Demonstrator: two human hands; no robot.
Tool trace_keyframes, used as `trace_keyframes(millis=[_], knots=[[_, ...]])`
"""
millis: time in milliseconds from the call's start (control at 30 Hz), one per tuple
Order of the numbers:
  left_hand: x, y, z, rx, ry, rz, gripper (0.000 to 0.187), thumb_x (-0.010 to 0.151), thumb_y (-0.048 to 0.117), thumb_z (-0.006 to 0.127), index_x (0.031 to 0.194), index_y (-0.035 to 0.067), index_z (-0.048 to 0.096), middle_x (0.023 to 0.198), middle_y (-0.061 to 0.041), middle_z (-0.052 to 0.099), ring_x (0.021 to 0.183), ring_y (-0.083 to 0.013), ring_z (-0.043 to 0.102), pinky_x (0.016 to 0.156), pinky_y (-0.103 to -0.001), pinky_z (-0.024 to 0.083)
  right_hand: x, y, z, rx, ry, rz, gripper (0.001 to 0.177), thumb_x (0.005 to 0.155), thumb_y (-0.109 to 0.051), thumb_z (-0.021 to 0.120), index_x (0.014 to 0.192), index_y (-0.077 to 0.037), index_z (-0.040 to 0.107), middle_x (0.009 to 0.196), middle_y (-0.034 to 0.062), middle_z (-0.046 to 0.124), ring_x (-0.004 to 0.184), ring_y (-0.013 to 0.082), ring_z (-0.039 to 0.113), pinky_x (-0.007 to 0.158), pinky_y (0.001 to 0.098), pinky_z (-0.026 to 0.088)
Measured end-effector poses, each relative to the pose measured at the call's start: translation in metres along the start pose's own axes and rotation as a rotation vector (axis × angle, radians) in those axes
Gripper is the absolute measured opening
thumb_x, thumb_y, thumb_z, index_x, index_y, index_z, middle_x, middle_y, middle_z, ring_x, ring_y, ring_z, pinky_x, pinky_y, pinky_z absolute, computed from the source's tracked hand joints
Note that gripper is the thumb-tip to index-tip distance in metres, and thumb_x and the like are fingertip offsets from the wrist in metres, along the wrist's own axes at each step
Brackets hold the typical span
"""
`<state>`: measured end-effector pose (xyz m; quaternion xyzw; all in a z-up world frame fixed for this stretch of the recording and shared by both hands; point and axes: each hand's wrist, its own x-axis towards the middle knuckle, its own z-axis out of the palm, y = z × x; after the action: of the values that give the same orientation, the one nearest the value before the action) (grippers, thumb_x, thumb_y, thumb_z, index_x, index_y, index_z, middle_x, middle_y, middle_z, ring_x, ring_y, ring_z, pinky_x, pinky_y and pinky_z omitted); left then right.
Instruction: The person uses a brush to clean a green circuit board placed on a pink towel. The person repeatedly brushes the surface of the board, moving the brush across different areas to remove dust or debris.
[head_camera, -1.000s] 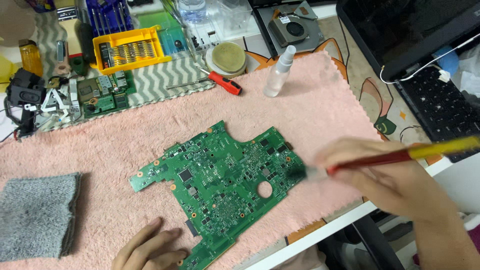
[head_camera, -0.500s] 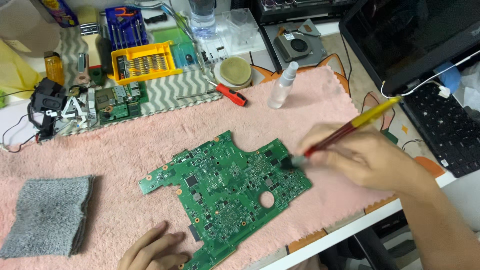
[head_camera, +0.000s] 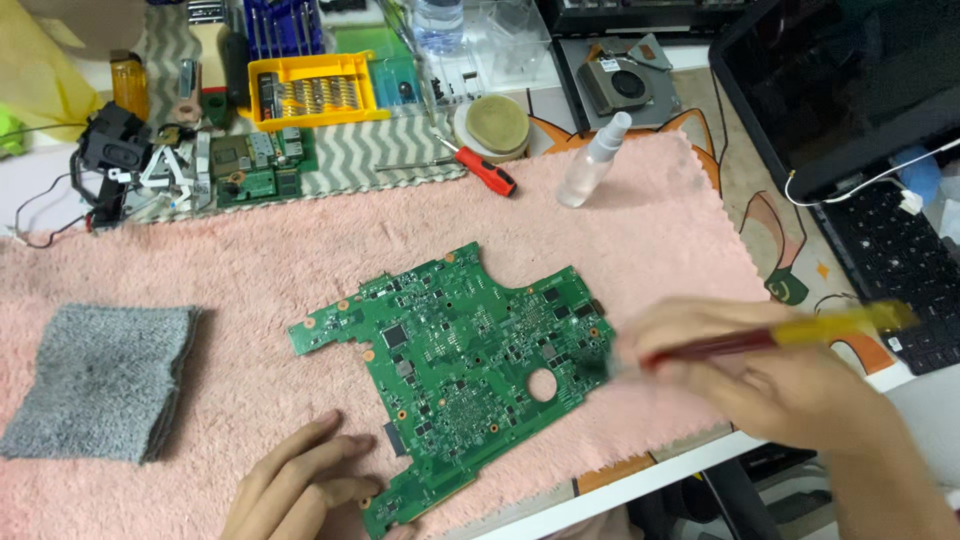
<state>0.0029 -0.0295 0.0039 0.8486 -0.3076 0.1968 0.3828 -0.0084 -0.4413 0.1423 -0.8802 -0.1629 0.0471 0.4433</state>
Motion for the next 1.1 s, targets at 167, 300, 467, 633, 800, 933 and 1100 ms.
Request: trace_keyframes(millis=[167, 300, 467, 633, 800, 933, 1100], knots=[[-0.001, -0.002, 0.002, -0.019, 0.012, -0.004, 0.044, 0.080, 0.065, 0.092, 0.091, 0.024, 0.081, 0.115, -0.001, 0.088, 0.127, -0.0299, 0.083, 0.112, -0.039, 0.064, -0.011, 0.008, 0.006, -0.028, 0.036, -0.018, 0.023, 0.109, -0.023, 0.067, 0.118, -0.012, 0.085, 0.117, 0.0040, 0.092, 0.117, 0.0186, 0.090, 0.106, 0.0327, 0.073], [0.001, 0.004, -0.002, -0.015, 0.016, -0.025, 0.038, 0.083, 0.060, 0.091, 0.091, 0.024, 0.081, 0.116, 0.001, 0.088, 0.128, -0.0283, 0.083, 0.110, -0.037, 0.063, 0.003, 0.004, 0.014, -0.193, 0.218, -0.119, 0.034, 0.111, -0.021, 0.058, 0.124, -0.002, 0.083, 0.137, 0.0182, 0.083, 0.127, 0.0289, 0.085, 0.115, 0.0362, 0.065], [0.001, -0.001, -0.002, -0.034, -0.004, 0.007, 0.040, 0.082, 0.060, 0.092, 0.093, 0.023, 0.082, 0.118, -0.002, 0.089, 0.128, -0.0294, 0.083, 0.112, -0.038, 0.063, 0.016, 0.020, 0.007, 0.011, -0.039, -0.201, 0.021, 0.109, -0.005, 0.066, 0.127, -0.004, 0.077, 0.122, 0.0114, 0.086, 0.115, 0.0216, 0.088, 0.107, 0.0301, 0.075], [0.005, 0.008, -0.007, -0.028, -0.022, -0.027, 0.037, 0.085, 0.058, 0.087, 0.093, 0.023, 0.082, 0.118, -0.002, 0.089, 0.130, -0.0304, 0.082, 0.115, -0.039, 0.062, 0.025, 0.030, 0.013, -0.146, 0.167, -0.195, 0.028, 0.106, 0.002, 0.071, 0.131, -0.006, 0.077, 0.136, 0.0155, 0.083, 0.128, 0.0258, 0.084, 0.122, 0.0361, 0.069], [0.001, 0.004, -0.004, -0.011, -0.025, -0.031, 0.036, 0.083, 0.059, 0.089, 0.093, 0.025, 0.082, 0.119, -0.001, 0.088, 0.131, -0.0310, 0.081, 0.113, -0.039, 0.061, 0.009, 0.034, 0.007, 0.027, -0.007, -0.189, 0.024, 0.112, -0.005, 0.063, 0.134, -0.009, 0.073, 0.124, 0.0088, 0.085, 0.118, 0.0188, 0.087, 0.113, 0.0307, 0.076], [0.000, 0.005, -0.004, 0.002, -0.037, -0.043, 0.035, 0.083, 0.059, 0.089, 0.093, 0.026, 0.082, 0.121, 0.000, 0.088, 0.133, -0.0299, 0.081, 0.116, -0.039, 0.059, 0.003, 0.027, 0.013, 0.014, 0.040, -0.260, 0.028, 0.109, -0.001, 0.065, 0.134, -0.006, 0.076, 0.128, 0.0109, 0.086, 0.112, 0.0153, 0.088, 0.100, 0.0219, 0.076], [0.003, 0.005, -0.010, -0.017, -0.076, -0.006, 0.039, 0.083, 0.055, 0.093, 0.097, 0.021, 0.082, 0.124, -0.002, 0.087, 0.136, -0.0307, 0.079, 0.118, -0.040, 0.059, 0.009, 0.021, 0.011, -0.166, 0.177, -0.184, 0.022, 0.109, -0.010, 0.068, 0.127, -0.005, 0.078, 0.131, 0.0154, 0.085, 0.121, 0.0268, 0.087, 0.111, 0.0357, 0.073]])
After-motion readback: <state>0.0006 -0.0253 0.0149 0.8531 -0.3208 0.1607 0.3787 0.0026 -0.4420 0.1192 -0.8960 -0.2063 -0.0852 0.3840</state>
